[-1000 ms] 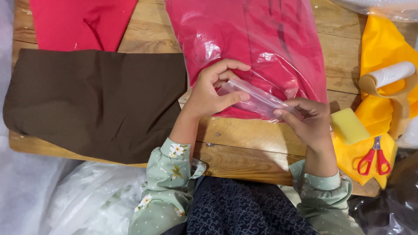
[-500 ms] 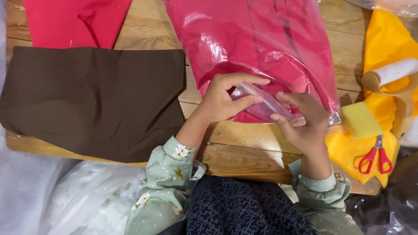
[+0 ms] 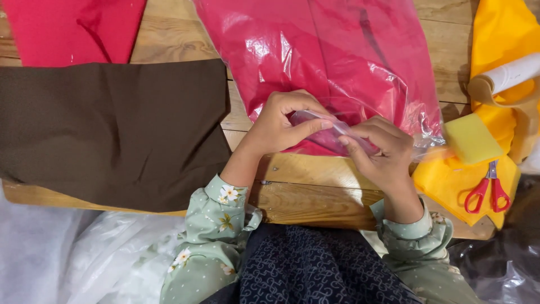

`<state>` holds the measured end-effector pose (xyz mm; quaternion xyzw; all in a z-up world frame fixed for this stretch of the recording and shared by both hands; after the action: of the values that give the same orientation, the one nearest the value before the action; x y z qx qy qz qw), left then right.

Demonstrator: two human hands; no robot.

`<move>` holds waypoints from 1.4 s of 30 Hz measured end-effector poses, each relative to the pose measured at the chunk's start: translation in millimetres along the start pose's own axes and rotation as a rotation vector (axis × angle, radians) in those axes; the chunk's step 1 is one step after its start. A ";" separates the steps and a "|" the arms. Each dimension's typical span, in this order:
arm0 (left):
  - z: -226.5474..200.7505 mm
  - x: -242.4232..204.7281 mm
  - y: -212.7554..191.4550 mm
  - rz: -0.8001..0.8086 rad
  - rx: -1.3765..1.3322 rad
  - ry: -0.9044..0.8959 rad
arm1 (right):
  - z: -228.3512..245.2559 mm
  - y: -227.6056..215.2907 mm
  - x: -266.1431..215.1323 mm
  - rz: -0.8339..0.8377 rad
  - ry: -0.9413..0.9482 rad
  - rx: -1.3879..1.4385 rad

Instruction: Stuffing a red pillowcase with fiberfill, smoothing it out, and placing it into a plastic bag.

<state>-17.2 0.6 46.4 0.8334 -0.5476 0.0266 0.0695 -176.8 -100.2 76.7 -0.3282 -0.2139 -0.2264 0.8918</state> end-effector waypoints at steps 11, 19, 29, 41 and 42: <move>-7.1 -1.8 6.8 0.034 0.019 -0.011 | -5.5 -0.4 -6.0 -0.001 0.012 0.002; -12.0 -1.9 10.7 0.048 0.023 0.029 | -3.3 0.0 -4.1 -0.071 -0.020 0.004; -1.8 -3.0 16.9 0.032 0.039 0.054 | 3.2 2.7 -1.5 -0.119 -0.044 -0.030; -0.1 -2.2 20.9 0.043 0.054 0.098 | -0.4 1.9 -6.6 -0.117 -0.019 -0.034; -0.7 -2.4 20.7 0.045 0.053 0.099 | 1.0 1.6 -4.9 -0.119 -0.019 -0.036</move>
<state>-37.0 -5.3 48.6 0.8202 -0.5610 0.0839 0.0738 -180.1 -97.0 74.0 -0.3331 -0.2374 -0.2794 0.8687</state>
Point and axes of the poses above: each hand's wrist, its own x-axis towards the middle knuckle, its own y-axis out of the palm, z = x × y, the point moved 6 cm from there along x, towards the middle knuckle, and after that the axes turned 12 degrees about -y, right-handed, at the moved point
